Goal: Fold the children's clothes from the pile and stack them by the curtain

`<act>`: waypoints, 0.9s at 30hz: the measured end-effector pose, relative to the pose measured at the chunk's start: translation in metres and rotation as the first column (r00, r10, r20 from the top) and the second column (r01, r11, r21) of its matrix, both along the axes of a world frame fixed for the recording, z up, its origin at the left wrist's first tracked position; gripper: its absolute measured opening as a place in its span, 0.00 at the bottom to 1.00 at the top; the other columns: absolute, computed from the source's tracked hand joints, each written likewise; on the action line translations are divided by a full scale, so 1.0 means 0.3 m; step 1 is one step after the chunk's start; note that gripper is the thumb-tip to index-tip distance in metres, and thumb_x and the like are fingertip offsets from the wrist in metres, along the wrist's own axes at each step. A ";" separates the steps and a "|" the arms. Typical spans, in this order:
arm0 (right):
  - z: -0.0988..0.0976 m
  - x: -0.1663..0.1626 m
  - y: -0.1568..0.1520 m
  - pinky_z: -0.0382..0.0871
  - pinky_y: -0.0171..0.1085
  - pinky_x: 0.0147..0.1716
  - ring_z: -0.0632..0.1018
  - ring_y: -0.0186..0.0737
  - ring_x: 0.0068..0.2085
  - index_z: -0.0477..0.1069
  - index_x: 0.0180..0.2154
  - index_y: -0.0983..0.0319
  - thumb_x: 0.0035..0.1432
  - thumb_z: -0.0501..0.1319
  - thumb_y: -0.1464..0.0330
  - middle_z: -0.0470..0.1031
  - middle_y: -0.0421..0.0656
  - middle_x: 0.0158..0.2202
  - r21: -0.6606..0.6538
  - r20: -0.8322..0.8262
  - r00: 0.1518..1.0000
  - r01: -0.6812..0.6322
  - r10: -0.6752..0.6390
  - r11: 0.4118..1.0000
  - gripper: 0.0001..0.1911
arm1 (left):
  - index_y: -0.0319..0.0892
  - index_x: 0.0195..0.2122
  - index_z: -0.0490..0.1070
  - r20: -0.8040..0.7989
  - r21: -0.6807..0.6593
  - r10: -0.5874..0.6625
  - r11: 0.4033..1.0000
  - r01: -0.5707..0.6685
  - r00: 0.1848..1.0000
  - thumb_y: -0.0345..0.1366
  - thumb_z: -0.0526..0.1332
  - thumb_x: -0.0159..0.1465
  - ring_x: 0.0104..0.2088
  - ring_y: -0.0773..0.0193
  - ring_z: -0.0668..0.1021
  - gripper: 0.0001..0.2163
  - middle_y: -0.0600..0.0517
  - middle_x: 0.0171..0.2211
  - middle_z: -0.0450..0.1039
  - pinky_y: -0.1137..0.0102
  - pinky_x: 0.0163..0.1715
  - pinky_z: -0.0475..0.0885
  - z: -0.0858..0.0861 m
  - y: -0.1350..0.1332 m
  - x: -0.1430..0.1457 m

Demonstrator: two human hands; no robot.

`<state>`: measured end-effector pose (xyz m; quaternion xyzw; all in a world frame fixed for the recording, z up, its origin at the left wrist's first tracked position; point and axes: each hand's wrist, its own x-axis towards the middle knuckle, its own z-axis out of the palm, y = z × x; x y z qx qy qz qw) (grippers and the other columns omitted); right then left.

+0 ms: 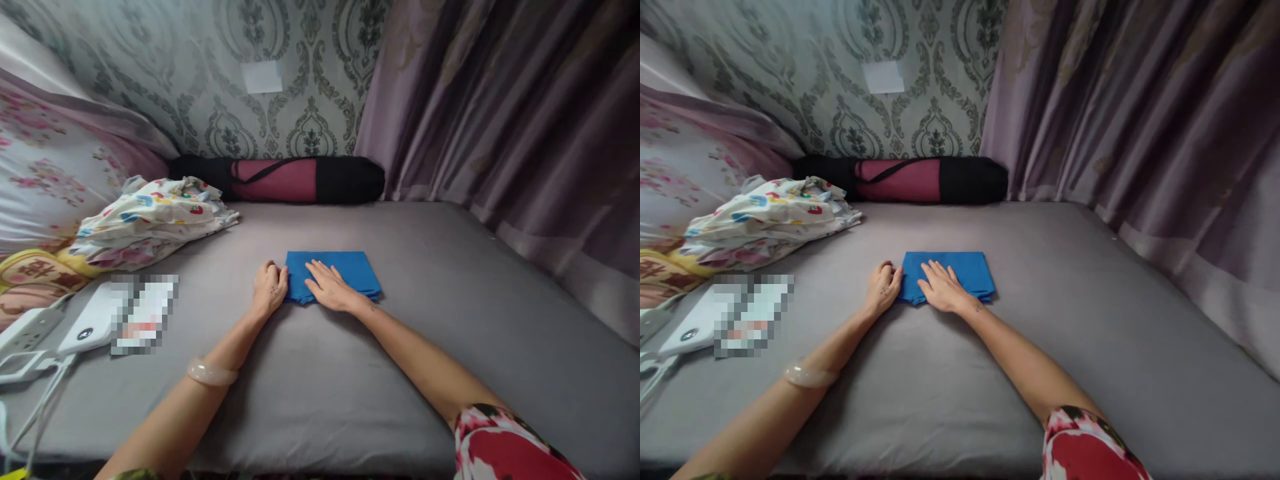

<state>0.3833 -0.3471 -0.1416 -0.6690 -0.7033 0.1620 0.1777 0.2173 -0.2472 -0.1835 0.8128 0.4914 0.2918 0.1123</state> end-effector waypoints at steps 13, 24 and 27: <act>0.066 0.385 -0.133 0.65 0.33 0.31 0.79 0.41 0.35 0.76 0.29 0.62 0.64 0.53 0.60 0.79 0.47 0.30 -0.219 0.046 0.780 0.617 -0.624 0.756 0.19 | 0.40 0.36 0.77 -0.317 -0.251 0.051 0.958 -0.136 0.947 0.53 0.54 0.59 0.52 0.38 0.70 0.21 0.37 0.50 0.71 0.52 0.48 0.67 0.123 0.014 0.038; 0.067 0.287 -0.102 0.68 0.39 0.47 0.76 0.50 0.51 0.72 0.49 0.63 0.59 0.57 0.60 0.75 0.54 0.51 -0.203 0.091 0.800 0.598 -0.593 0.775 0.20 | 0.40 0.33 0.77 -0.334 -0.433 0.037 0.881 -0.188 0.942 0.51 0.59 0.53 0.45 0.40 0.77 0.19 0.39 0.36 0.78 0.58 0.40 0.71 0.170 0.059 0.073; 0.070 0.271 -0.102 0.68 0.40 0.48 0.75 0.52 0.52 0.72 0.48 0.65 0.58 0.57 0.63 0.75 0.57 0.51 -0.190 0.048 0.813 0.577 -0.580 0.794 0.19 | 0.41 0.29 0.76 -0.272 -0.460 0.009 0.877 -0.138 0.962 0.50 0.60 0.51 0.38 0.45 0.79 0.17 0.42 0.31 0.79 0.62 0.34 0.71 0.178 0.062 0.068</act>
